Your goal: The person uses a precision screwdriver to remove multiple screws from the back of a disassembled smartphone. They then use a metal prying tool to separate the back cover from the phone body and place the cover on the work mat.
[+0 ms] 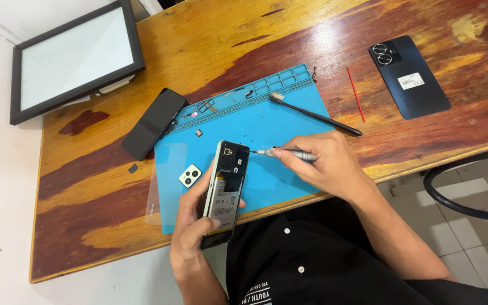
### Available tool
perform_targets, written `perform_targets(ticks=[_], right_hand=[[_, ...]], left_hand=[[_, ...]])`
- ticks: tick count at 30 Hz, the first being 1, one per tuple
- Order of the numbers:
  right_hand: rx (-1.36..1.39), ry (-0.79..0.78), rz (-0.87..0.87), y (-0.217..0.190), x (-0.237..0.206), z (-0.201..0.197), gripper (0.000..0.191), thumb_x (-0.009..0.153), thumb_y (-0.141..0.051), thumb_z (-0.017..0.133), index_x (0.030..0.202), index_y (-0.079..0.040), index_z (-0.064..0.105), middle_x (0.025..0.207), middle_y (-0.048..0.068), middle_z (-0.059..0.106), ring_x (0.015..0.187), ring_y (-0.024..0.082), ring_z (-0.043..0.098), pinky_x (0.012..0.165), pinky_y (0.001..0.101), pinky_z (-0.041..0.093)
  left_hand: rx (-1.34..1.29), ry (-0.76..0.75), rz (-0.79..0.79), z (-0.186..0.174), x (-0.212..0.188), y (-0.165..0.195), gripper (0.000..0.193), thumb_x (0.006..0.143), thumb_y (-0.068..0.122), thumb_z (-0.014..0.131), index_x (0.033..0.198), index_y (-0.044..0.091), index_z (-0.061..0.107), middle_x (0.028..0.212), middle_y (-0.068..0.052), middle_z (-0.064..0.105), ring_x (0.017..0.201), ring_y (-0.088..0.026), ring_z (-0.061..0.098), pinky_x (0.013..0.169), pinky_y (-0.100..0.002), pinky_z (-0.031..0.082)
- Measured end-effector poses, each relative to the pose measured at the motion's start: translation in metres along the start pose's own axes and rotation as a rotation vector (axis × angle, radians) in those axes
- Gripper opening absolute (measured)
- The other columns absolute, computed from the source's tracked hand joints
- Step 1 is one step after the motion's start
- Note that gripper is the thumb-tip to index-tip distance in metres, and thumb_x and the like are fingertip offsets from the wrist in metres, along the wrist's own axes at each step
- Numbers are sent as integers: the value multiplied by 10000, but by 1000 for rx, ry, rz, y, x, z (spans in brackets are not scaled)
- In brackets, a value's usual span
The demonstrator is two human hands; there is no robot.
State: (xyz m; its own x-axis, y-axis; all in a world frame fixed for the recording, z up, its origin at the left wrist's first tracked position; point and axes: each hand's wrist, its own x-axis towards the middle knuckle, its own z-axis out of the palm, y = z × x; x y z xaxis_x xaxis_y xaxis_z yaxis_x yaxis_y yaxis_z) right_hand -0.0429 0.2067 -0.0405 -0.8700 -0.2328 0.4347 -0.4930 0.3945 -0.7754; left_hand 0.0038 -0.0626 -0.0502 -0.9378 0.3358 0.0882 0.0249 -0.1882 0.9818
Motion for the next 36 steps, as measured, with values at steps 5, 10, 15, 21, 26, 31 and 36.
perform_targets(ticks=[5,10,15,21,26,31,36], right_hand=[[-12,-1,14,-1,0,0,135,881,-175,793,926,-47,795,612,92,677,475,146,599,459,286,432],[19,-66,-124,-6,7,-6,215,883,-155,753,1079,-66,739,856,100,765,717,198,760,618,283,557],[-127,-119,106,-21,6,-13,375,794,-313,826,1058,-76,705,741,120,742,647,270,742,576,355,542],[-308,-172,309,-24,13,-17,565,771,-402,800,1242,-146,621,708,147,725,580,317,703,589,411,523],[-269,-135,184,-25,14,-17,500,832,-390,769,1216,-123,593,717,124,731,676,302,728,599,416,535],[-238,-122,252,-26,11,-16,595,768,-447,803,1198,-110,568,707,142,722,582,303,711,564,419,524],[-289,-128,297,-22,10,-16,651,709,-436,829,1232,-138,580,661,159,694,546,317,674,549,432,496]], left_hand=[[32,-8,-26,-3,-1,1,1102,473,98,497,1557,-80,404,1257,-243,684,977,-296,728,950,-376,564],[33,21,-38,-1,0,3,1103,477,96,499,1562,-72,400,1243,-240,686,956,-290,730,931,-373,567],[-23,-1,-10,0,2,4,1098,486,103,505,1566,-53,386,1299,-227,667,938,-291,721,929,-383,574],[-4,22,1,1,1,7,1086,504,118,509,1571,-53,393,1284,-241,671,933,-300,730,912,-389,584],[-13,53,-10,5,1,10,1085,507,121,512,1573,-49,392,1257,-243,679,908,-306,731,889,-390,585],[-2,59,-20,7,2,13,1083,497,131,511,1559,-45,391,1270,-233,677,905,-305,734,891,-397,593],[12,55,-2,8,1,15,1076,511,144,501,1564,-51,403,1245,-238,684,914,-290,728,880,-395,600]])
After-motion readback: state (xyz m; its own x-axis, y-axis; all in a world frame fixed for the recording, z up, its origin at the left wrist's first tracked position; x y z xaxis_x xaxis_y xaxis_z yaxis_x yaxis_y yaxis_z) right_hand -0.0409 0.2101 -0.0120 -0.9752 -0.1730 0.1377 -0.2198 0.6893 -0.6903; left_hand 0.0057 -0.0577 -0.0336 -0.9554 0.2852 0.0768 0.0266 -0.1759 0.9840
